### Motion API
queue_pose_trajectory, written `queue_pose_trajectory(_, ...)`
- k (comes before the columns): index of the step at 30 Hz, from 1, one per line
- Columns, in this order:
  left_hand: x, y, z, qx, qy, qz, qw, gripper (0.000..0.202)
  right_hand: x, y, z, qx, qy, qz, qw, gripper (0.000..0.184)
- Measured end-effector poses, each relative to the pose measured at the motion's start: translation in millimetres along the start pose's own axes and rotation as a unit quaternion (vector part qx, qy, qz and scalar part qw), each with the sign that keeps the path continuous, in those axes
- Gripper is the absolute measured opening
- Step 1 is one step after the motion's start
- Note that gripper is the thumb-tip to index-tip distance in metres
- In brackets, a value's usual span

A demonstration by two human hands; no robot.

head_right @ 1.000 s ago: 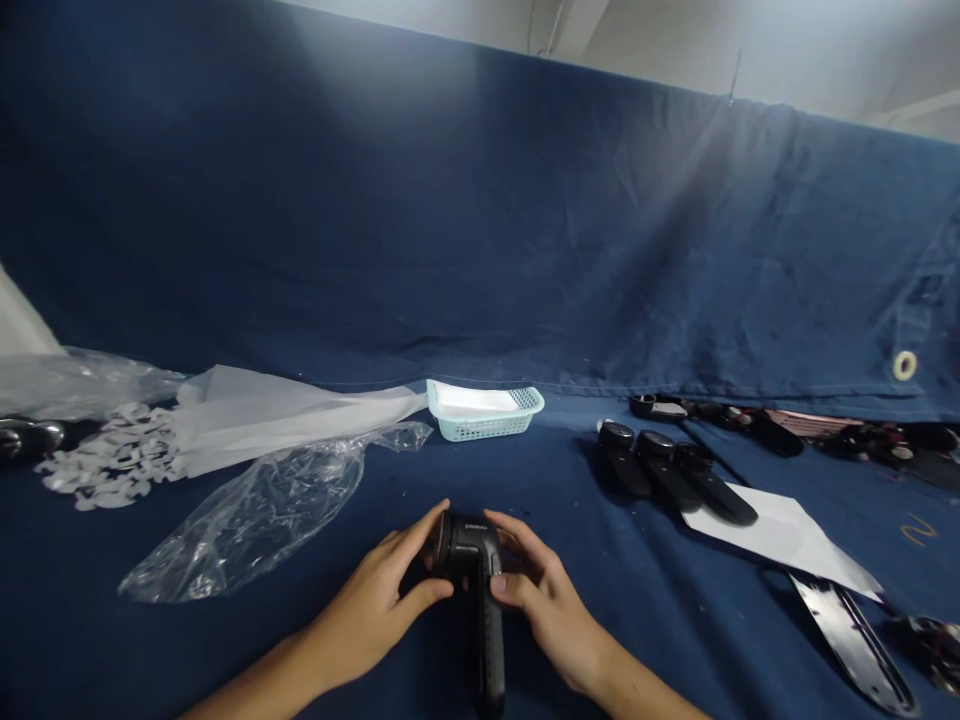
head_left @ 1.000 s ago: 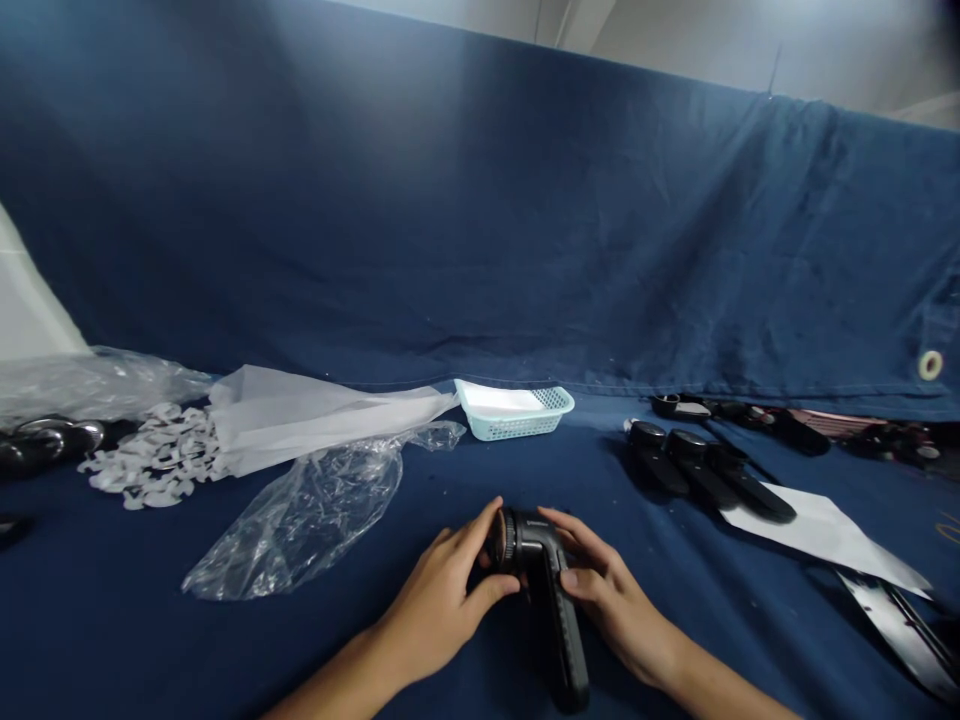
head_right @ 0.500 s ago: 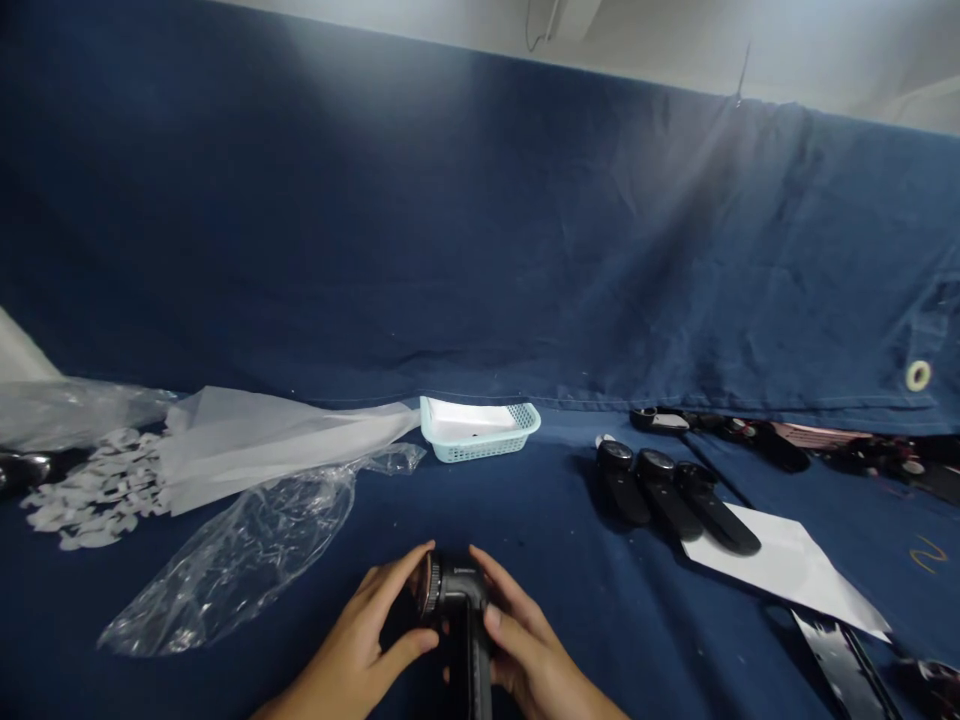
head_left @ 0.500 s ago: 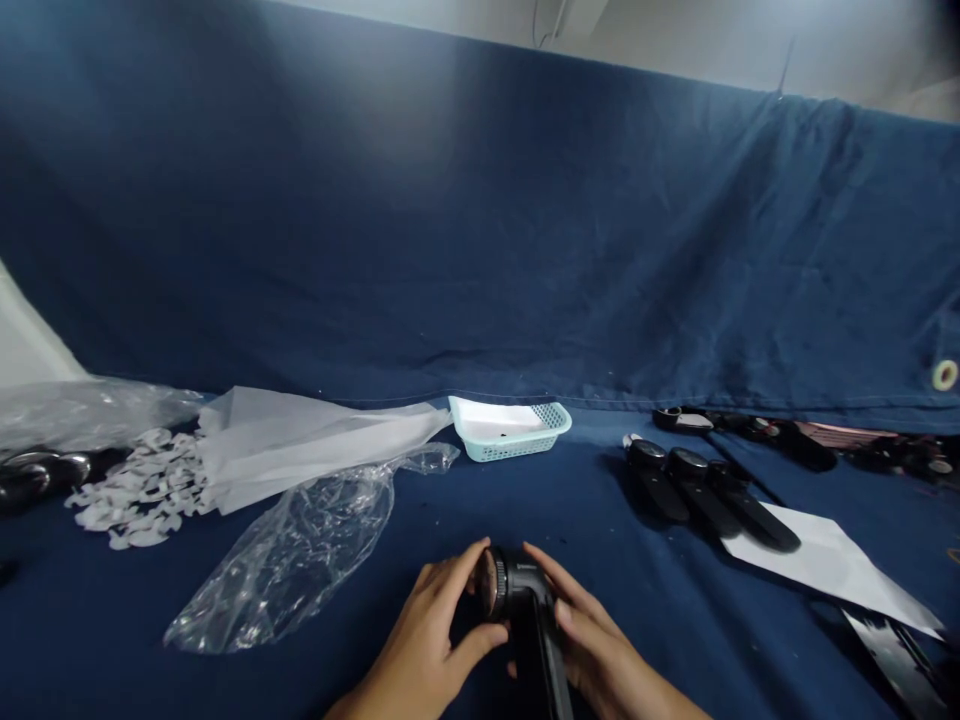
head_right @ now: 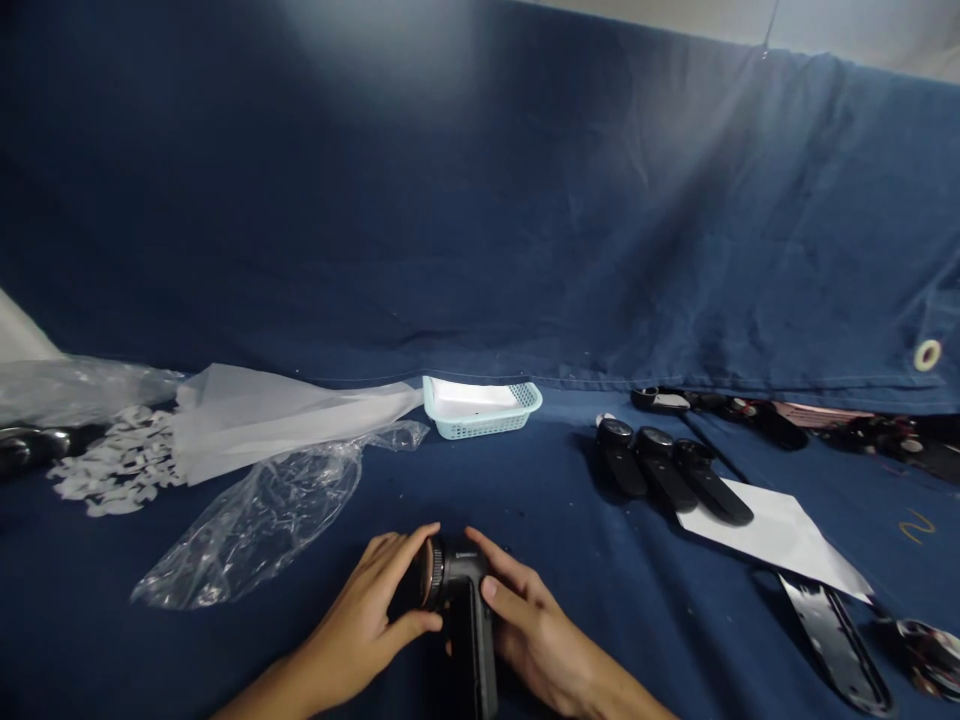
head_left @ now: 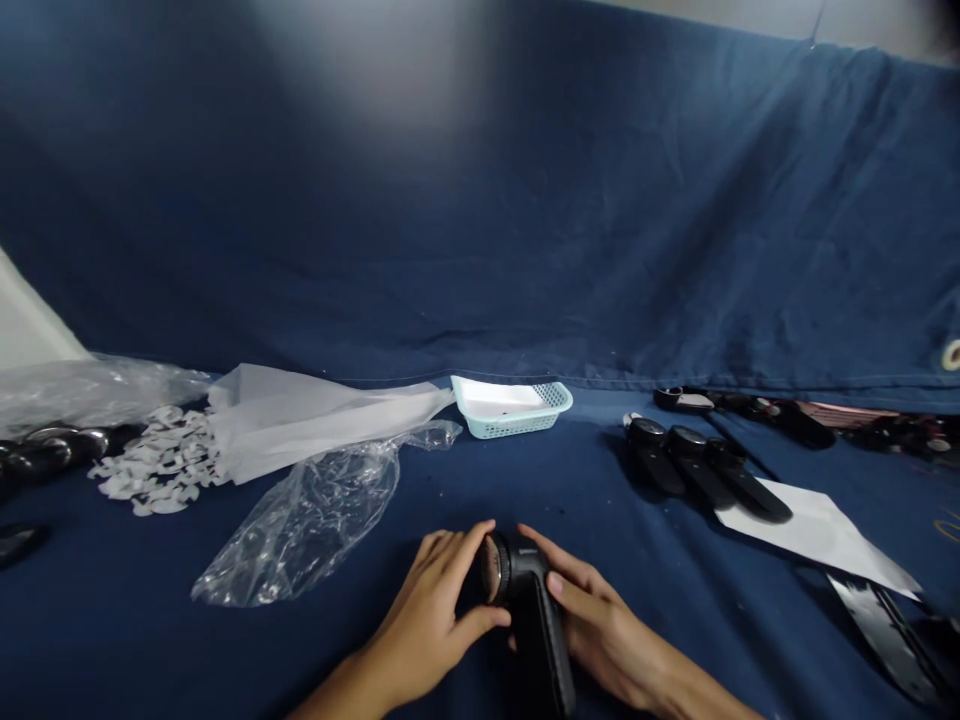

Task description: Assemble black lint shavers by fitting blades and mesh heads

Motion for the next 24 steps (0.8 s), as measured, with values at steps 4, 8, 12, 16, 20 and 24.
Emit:
queue_pose_trajectory(4, -2.6, 4, 2, -0.004, -0.004, 0.008, 1.000, 0.068, -3, -2, 2, 0.000, 0.021, -0.006, 1.000, 0.054)
queue_pose_trajectory(8, -0.7, 6, 1, -0.019, -0.014, 0.027, 0.999, 0.066, -1, 2, 3, 0.000, 0.063, -0.017, 0.998, 0.057)
queue_pose_trajectory(12, 0.6, 3, 4, -0.017, -0.039, 0.033, 0.999, 0.080, -4, -2, -10, -0.016, 0.080, 0.007, 0.997, 0.048)
queue_pose_trajectory(16, 0.8, 3, 10, -0.016, -0.044, 0.041, 0.998, 0.067, -26, -19, -36, -0.010, 0.120, 0.075, 0.990, 0.037)
queue_pose_trajectory(20, 3.9, 8, 13, -0.016, 0.005, 0.029, 0.999, 0.048, -53, -36, -55, -0.052, 0.190, 0.110, 0.974, 0.034)
queue_pose_trajectory(24, 7.5, 11, 12, -0.010, 0.080, 0.017, 0.997, 0.040, -60, -41, -56, -0.028, 0.223, 0.075, 0.971, 0.039)
Point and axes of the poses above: each hand's wrist, its own y-axis towards the middle knuckle, its own x-axis out of the palm, z = x × y, the point moved 2 cm from there along y, towards the middle knuckle, and after that the axes turned 1 degree about x, right-handed, at the moved point
